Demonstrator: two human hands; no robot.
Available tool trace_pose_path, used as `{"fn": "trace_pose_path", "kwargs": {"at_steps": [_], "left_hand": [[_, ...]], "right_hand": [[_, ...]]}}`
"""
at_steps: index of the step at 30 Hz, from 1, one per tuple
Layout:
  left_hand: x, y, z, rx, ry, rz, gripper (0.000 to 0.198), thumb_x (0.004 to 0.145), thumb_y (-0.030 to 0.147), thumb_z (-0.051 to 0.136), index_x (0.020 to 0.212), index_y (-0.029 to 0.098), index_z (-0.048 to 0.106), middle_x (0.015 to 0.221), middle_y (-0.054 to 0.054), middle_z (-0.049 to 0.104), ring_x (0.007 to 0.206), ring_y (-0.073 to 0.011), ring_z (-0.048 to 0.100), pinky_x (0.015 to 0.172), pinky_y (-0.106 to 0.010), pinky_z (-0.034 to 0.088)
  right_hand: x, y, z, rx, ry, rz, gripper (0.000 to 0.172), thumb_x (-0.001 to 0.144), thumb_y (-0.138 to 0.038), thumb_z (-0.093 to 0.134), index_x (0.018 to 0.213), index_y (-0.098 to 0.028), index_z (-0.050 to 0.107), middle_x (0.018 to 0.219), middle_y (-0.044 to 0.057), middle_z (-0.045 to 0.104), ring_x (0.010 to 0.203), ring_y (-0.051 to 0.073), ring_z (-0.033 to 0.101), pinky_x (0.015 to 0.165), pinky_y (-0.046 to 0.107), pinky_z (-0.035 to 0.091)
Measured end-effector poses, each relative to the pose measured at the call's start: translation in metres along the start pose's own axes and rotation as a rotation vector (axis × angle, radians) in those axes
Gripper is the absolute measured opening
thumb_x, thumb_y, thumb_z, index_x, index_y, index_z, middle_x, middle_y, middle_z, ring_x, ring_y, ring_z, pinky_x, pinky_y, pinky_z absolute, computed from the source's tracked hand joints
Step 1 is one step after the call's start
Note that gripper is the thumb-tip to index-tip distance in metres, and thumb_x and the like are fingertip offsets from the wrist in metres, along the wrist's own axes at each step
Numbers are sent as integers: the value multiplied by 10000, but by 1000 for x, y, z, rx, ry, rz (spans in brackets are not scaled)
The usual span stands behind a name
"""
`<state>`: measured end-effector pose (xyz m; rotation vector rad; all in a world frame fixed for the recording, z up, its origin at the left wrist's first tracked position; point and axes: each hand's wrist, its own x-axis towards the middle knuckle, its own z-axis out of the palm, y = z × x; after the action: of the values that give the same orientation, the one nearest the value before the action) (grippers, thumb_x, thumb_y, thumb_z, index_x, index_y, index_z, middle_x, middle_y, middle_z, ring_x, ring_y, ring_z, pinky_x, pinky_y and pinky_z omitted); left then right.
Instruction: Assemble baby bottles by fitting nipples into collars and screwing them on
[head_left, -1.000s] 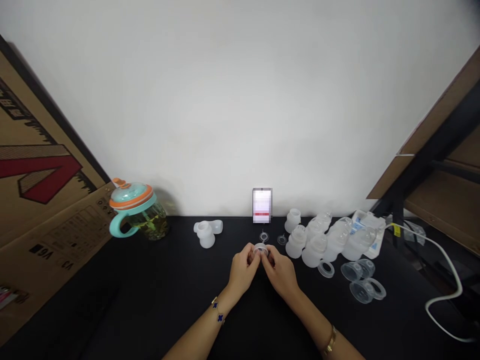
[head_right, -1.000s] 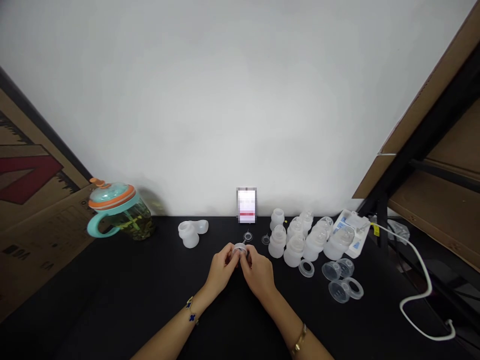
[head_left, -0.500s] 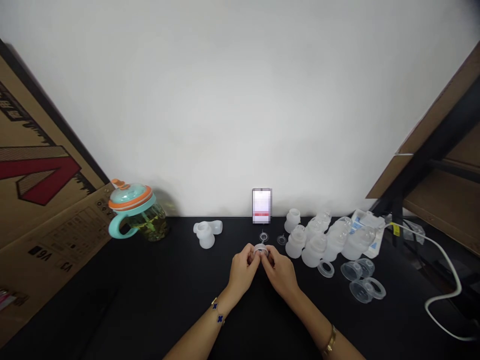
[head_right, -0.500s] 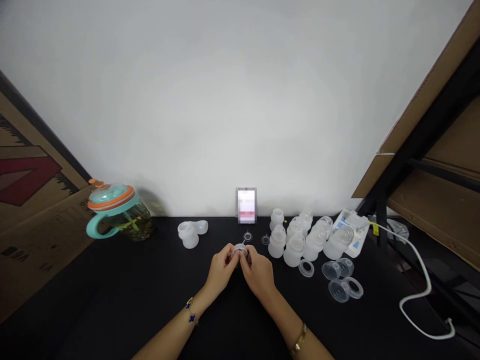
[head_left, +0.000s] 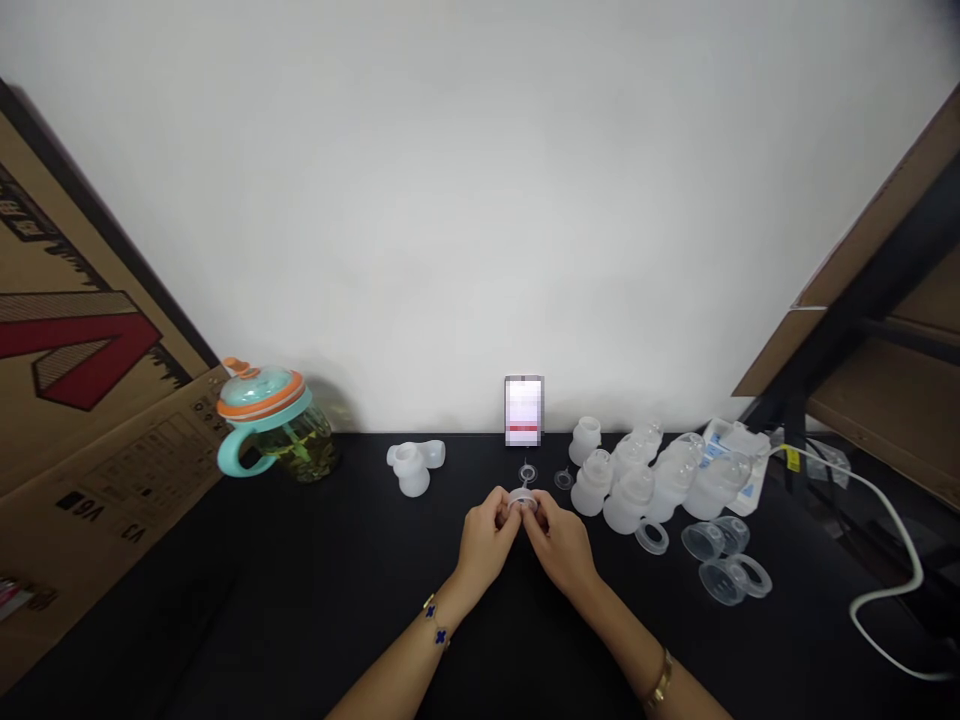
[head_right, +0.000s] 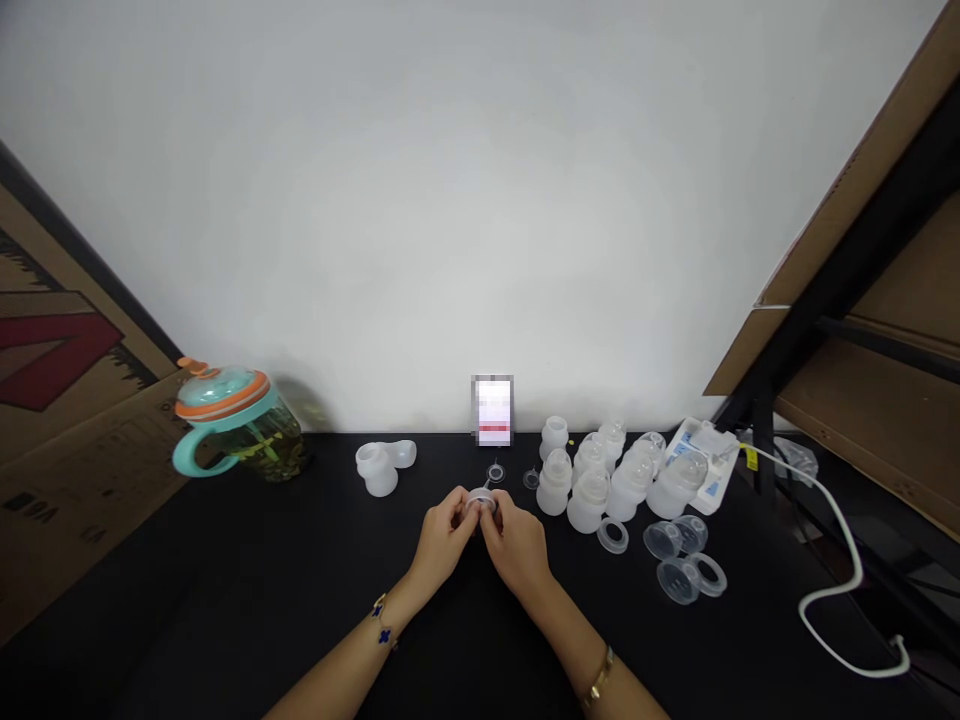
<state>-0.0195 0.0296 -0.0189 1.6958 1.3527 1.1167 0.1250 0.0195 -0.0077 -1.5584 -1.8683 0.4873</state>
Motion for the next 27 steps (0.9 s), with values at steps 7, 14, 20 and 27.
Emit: {"fn": "trace_pose_path", "kwargs": {"at_steps": [7, 14, 20, 27], "left_hand": [[0, -1, 0, 13, 8, 14, 303, 917, 390, 498, 682, 214, 424, 558, 73, 401, 527, -106, 376, 542, -233, 260], [0, 0, 0, 39, 18, 12, 303, 911, 388, 500, 678, 214, 415, 562, 76, 384, 530, -103, 369, 544, -233, 257], [0, 2, 0, 36, 14, 3, 295, 906, 386, 505, 682, 214, 420, 561, 76, 397, 529, -102, 377, 544, -231, 258], [1, 1, 0, 38, 18, 11, 289, 899, 380, 511, 677, 212, 430, 561, 75, 392, 530, -102, 373, 542, -231, 257]], "right_hand": [[-1, 3, 2, 8, -2, 3, 301, 982, -432, 416, 983, -210, 620, 647, -7, 647, 555, 172, 603, 537, 247, 295], [-1, 3, 3, 4, 11, 3, 306, 983, -433, 408, 973, -213, 620, 640, -6, 650, 543, 173, 602, 535, 250, 295], [0, 4, 2, 11, 6, 4, 310, 984, -440, 406, 979, -213, 617, 650, -4, 657, 552, 176, 605, 540, 254, 295], [0, 4, 3, 27, -3, 8, 292, 983, -428, 414, 982, -214, 612, 662, -3, 660, 569, 179, 614, 553, 254, 308]]}}
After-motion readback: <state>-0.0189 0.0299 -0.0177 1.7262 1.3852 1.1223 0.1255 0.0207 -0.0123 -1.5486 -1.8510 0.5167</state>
